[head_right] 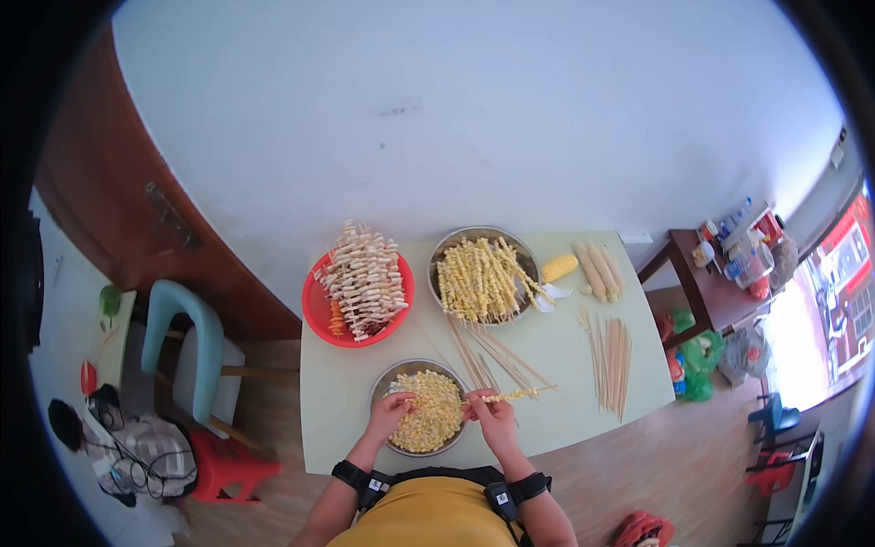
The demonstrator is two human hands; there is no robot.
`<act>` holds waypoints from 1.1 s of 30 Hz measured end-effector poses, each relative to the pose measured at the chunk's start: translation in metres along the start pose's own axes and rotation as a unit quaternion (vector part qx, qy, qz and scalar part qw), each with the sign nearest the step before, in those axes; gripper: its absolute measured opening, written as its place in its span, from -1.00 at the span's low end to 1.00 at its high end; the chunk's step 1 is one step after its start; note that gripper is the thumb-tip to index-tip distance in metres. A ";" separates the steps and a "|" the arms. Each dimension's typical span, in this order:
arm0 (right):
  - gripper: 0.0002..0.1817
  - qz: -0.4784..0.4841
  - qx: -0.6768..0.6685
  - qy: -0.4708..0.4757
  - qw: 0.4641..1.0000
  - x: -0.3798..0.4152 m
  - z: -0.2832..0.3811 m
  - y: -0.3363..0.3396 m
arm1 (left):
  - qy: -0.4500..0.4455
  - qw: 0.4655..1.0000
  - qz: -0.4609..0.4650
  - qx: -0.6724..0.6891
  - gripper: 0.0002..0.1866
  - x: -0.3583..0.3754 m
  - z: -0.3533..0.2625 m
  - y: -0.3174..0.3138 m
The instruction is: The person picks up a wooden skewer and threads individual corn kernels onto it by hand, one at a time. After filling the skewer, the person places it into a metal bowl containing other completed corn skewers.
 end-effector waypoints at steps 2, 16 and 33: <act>-0.79 0.017 0.004 0.000 1.000 -0.004 -0.003 -0.006 | 0.004 1.000 -0.011 0.001 -0.78 0.006 -0.004 0.005; -0.85 0.034 -0.017 0.039 0.999 0.006 0.000 -0.028 | 0.010 1.000 0.004 -0.028 -0.79 0.012 -0.019 0.006; -0.90 0.062 0.013 0.103 0.993 0.014 0.003 -0.041 | -0.011 0.997 -0.009 -0.070 -0.78 0.015 -0.038 0.003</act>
Point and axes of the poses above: each hand's wrist, its own x-axis away from the middle knuckle, its own y-axis out of the back of the hand, z = x × y, the point moved 8 cm from there along -x, towards the middle knuckle, and after that the axes turned 2 degrees about z, right-handed, at the moved point
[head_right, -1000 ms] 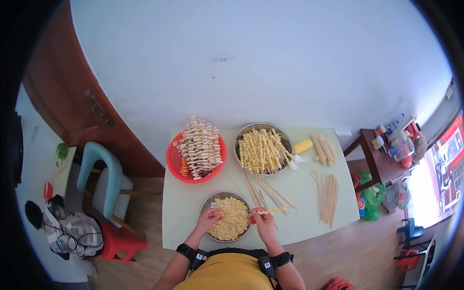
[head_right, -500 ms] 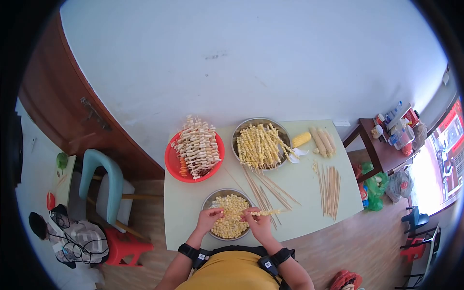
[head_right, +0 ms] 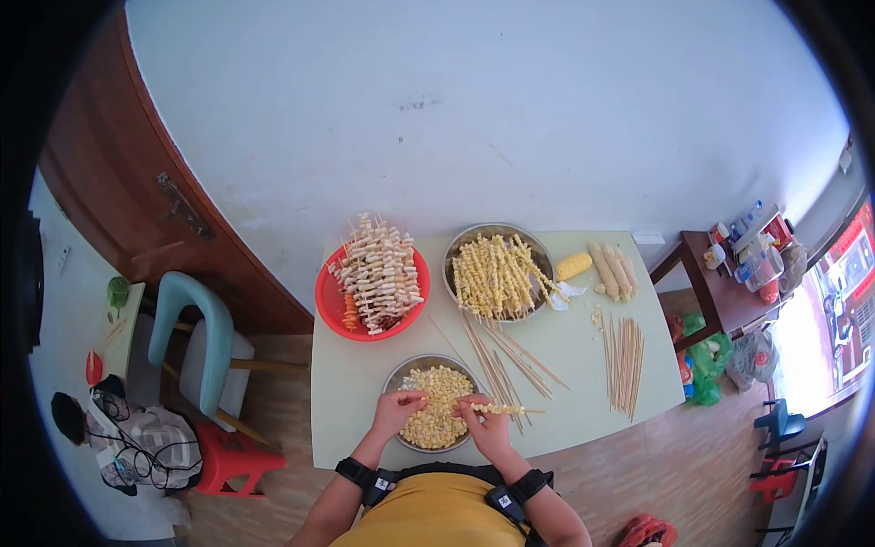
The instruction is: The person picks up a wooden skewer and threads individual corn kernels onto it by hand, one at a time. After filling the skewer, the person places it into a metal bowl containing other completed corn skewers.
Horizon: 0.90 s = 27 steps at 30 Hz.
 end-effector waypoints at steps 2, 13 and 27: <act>-0.90 0.004 0.005 0.006 1.000 0.000 0.002 -0.001 | 0.007 1.000 0.002 0.000 -0.79 0.000 0.001 0.000; -0.89 0.014 0.041 0.029 0.999 0.000 0.000 -0.003 | 0.041 0.997 -0.018 0.069 -0.80 0.003 0.002 -0.001; -0.91 0.065 0.133 0.062 0.987 -0.007 -0.003 -0.014 | 0.067 0.987 -0.011 0.144 -0.77 0.001 0.006 -0.005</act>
Point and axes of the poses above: each hand's wrist, its own x-axis away from the middle knuckle, its own y-axis out of the back of the hand, z = x × y, the point moved 8 cm from there along -x, towards the middle knuckle, and after that the axes turned 2 degrees about z, right-handed, at the moved point
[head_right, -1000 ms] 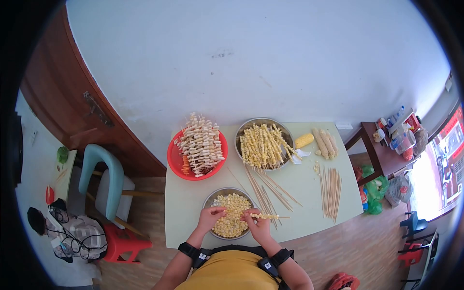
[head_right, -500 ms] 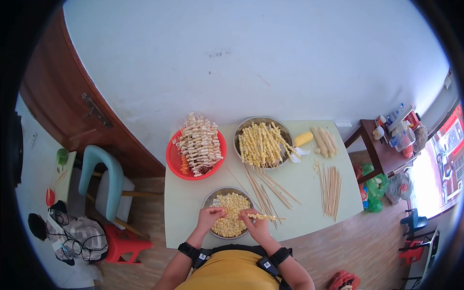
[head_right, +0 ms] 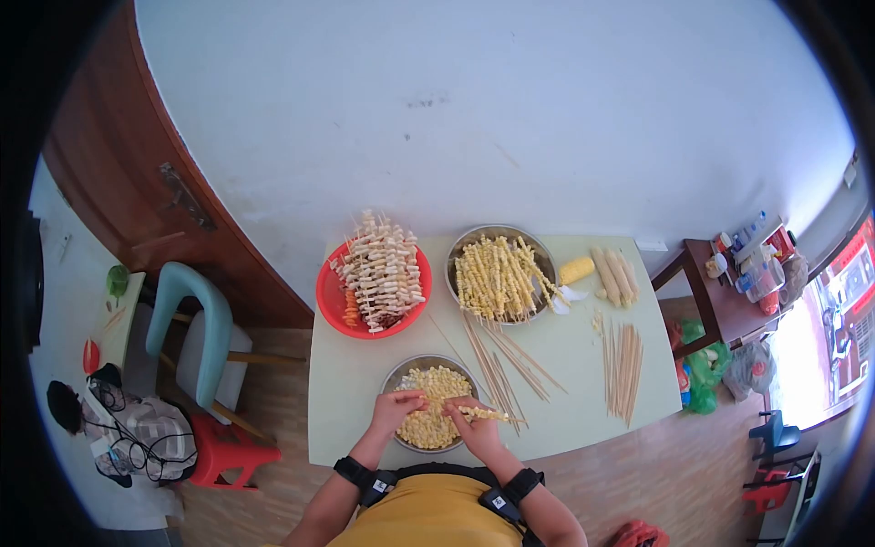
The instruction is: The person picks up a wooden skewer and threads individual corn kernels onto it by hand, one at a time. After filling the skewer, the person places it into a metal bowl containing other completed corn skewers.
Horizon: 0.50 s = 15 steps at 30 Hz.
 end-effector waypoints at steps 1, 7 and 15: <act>-0.90 -0.003 -0.025 -0.021 0.999 0.001 -0.004 -0.001 | -0.001 1.000 -0.001 -0.001 -0.77 0.001 -0.002 0.000; -0.84 -0.004 -0.009 -0.018 1.000 -0.002 -0.014 -0.005 | -0.015 0.999 0.042 -0.021 -0.79 0.003 -0.014 -0.015; -0.64 -0.111 -0.144 -0.108 0.977 0.002 -0.008 0.021 | -0.043 0.994 -0.090 0.038 -0.80 0.003 -0.009 0.029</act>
Point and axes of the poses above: each hand's wrist, its own x-axis away from the middle knuckle, its own y-axis out of the back of the hand, z = x × y, the point moved 8 cm from there along -x, towards the middle knuckle, and after that the axes turned 2 degrees about z, right-handed, at the moved point
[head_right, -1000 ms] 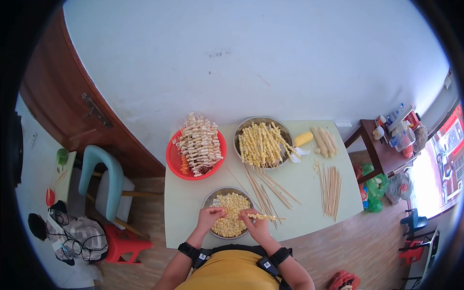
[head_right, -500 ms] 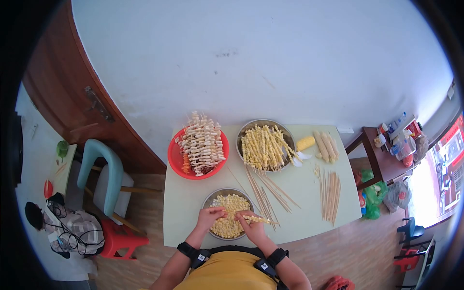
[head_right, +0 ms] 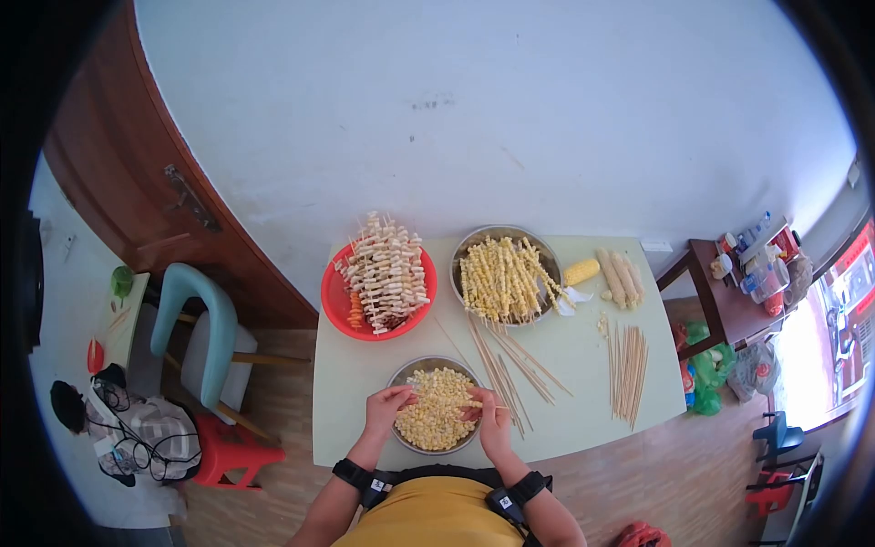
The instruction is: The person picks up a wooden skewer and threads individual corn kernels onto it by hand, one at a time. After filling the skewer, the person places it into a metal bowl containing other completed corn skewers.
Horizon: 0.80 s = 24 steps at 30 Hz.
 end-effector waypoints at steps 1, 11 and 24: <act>-0.55 -0.001 0.018 -0.018 1.000 -0.001 -0.005 0.002 | 0.001 1.000 0.000 0.000 -0.80 0.001 -0.001 -0.001; -0.59 -0.015 -0.026 -0.053 0.998 -0.002 -0.012 0.004 | 0.009 0.983 0.174 -0.066 -0.74 0.007 -0.010 -0.049; -0.87 -0.025 -0.019 -0.073 0.997 -0.006 -0.021 0.017 | -0.050 0.808 0.143 -0.570 -0.69 -0.010 0.019 -0.005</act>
Point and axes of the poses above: each hand's wrist, its own x-axis away from the middle knuckle, its own y-axis out of the back of the hand, z = x × y, the point moved 8 cm from there along -x, towards the middle knuckle, and after that the axes turned 2 degrees about z, right-handed, at the moved point
